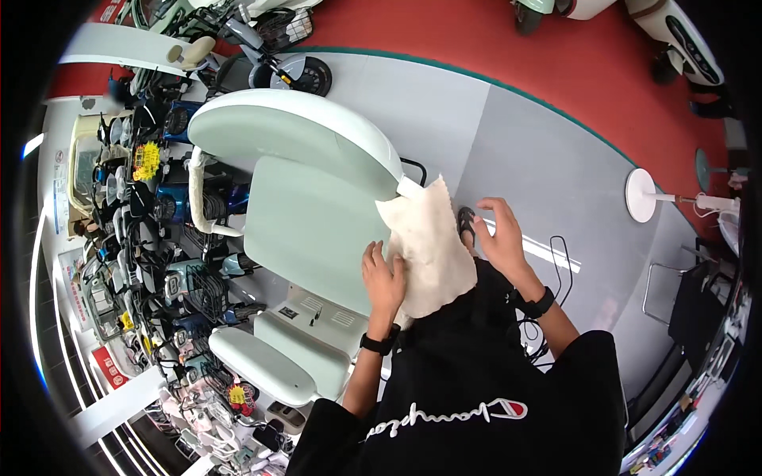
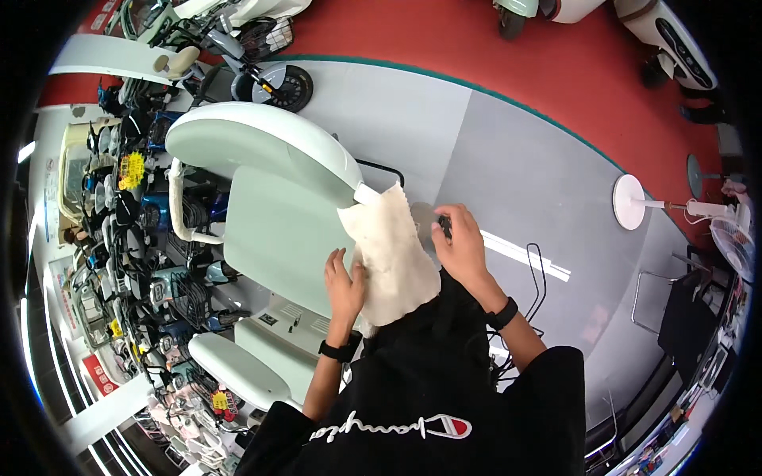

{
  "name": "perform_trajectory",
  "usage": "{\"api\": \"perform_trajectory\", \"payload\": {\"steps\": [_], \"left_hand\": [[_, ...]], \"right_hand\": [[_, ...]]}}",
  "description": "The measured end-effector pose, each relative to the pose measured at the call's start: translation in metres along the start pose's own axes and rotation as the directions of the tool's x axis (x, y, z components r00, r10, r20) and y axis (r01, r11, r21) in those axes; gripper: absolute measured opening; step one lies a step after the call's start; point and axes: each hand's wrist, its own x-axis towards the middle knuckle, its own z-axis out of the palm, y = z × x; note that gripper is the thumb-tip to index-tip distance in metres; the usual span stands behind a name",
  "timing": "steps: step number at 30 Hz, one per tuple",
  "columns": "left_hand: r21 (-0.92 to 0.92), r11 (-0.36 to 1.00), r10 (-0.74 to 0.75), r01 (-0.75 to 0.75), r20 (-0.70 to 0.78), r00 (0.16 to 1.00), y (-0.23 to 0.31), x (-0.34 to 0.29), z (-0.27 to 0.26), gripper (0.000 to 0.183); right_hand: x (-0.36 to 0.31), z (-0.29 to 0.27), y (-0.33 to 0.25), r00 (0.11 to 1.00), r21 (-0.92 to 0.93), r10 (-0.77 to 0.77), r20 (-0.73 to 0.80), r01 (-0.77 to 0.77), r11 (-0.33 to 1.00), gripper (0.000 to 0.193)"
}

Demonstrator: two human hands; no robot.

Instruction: Cleaning and detailing various electric scooters and motorcycles in a showroom using a white cloth.

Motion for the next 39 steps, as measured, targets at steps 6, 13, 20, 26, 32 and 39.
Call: {"api": "perform_trajectory", "payload": {"steps": [6, 13, 20, 26, 32, 39], "left_hand": [[-0.316, 0.948, 0.077, 0.027, 0.313, 0.947, 0.056, -0.004, 0.001, 0.041], [-0.147, 0.986, 0.085, -0.076, 0.051, 0.995, 0.089, 0.031, 0.04, 0.035], [-0.217, 0.974, -0.049, 0.063, 0.068, 0.996, 0.093, 0.028, 0.035, 0.04], [-0.184, 0.975, 0.117, -0.123, -0.038, 0.992, 0.079, 0.023, 0.037, 0.041], [-0.133, 0.973, 0.178, -0.186, -0.068, 0.982, 0.064, 0.01, 0.037, 0.05], [0.006, 0.937, 0.344, -0.349, -0.183, 0.921, 0.03, -0.032, 0.044, 0.077]], "right_hand": [[0.015, 0.048, -0.044, 0.919, -0.018, -0.061, 0.389, 0.074, 0.997, 0.062], [0.085, 0.087, -0.051, 0.884, 0.106, -0.115, 0.453, 0.075, 0.992, 0.049], [0.087, 0.081, -0.053, 0.87, 0.019, -0.117, 0.479, 0.123, 0.992, 0.045], [0.061, 0.098, -0.048, 0.974, 0.138, -0.108, 0.198, 0.081, 0.987, 0.04], [0.038, 0.11, -0.041, 0.989, 0.301, 0.127, 0.079, -0.145, 0.942, 0.041], [0.001, 0.127, -0.029, 0.965, 0.479, 0.245, -0.095, -0.171, 0.861, 0.047]]}}
